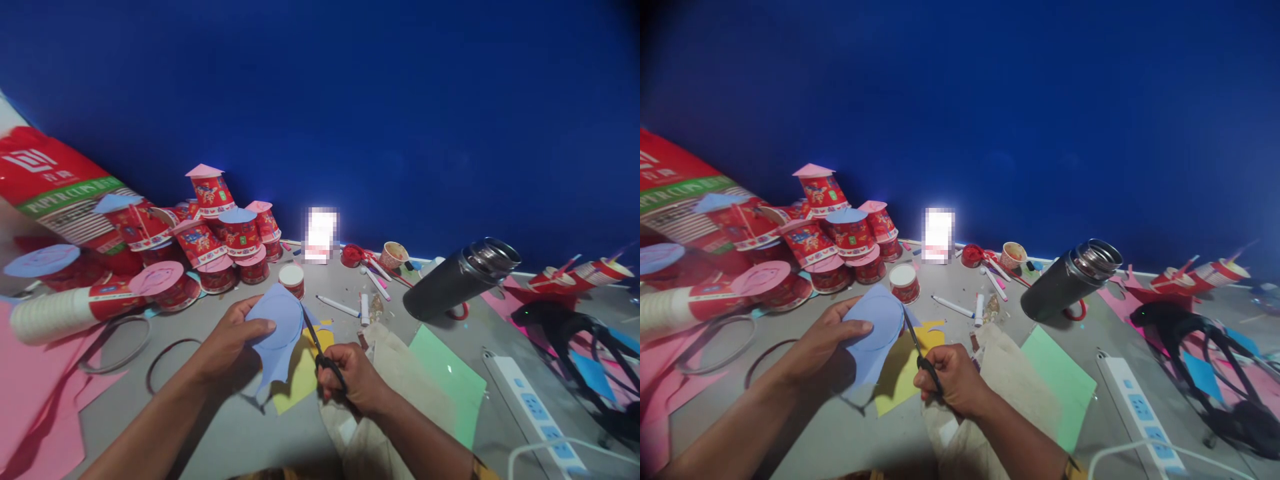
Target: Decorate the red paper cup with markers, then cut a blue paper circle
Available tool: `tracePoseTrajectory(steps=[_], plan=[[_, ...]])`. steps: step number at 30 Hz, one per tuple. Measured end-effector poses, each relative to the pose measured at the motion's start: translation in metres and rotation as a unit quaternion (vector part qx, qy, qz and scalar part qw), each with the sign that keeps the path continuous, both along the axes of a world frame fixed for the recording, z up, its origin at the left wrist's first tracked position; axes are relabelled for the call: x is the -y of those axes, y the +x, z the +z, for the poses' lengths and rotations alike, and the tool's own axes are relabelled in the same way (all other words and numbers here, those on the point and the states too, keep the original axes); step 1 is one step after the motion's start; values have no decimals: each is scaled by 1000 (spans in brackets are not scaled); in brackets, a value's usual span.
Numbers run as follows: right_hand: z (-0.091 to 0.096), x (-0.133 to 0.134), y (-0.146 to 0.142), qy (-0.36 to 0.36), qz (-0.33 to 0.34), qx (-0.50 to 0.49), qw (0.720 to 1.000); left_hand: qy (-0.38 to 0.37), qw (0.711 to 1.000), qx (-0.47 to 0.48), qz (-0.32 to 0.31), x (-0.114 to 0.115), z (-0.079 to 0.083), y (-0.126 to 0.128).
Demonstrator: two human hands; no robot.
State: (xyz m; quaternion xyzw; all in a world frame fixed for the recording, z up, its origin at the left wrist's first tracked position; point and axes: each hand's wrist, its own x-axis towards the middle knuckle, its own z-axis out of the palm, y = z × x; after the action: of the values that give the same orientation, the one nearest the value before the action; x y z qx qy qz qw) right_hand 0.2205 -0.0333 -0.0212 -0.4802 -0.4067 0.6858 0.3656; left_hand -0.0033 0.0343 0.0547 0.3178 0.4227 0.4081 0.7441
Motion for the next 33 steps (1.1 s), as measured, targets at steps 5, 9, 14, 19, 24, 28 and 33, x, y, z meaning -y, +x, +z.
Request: tracePoseTrajectory(steps=[5,9,14,19,24,28,33], plan=[[2,1,1,-12,-6,4,1000,14,999,-3,30,-3,-3,0],[-1,1,2,-12,3,6,1000,20,999,-37,18,-6,2,-1],[-4,1,3,-6,23,6,1000,10,999,-54,1,-6,1,-3],[-1,2,6,-6,30,12,999,0,998,-58,-9,-5,1,-2],[-1,2,6,-2,34,21,999,15,997,-71,-22,-7,-5,-7],[0,2,6,-3,32,23,999,21,997,-73,-25,-8,-10,-10],[5,3,6,-5,35,24,999,16,997,-72,-31,-7,-5,-9]])
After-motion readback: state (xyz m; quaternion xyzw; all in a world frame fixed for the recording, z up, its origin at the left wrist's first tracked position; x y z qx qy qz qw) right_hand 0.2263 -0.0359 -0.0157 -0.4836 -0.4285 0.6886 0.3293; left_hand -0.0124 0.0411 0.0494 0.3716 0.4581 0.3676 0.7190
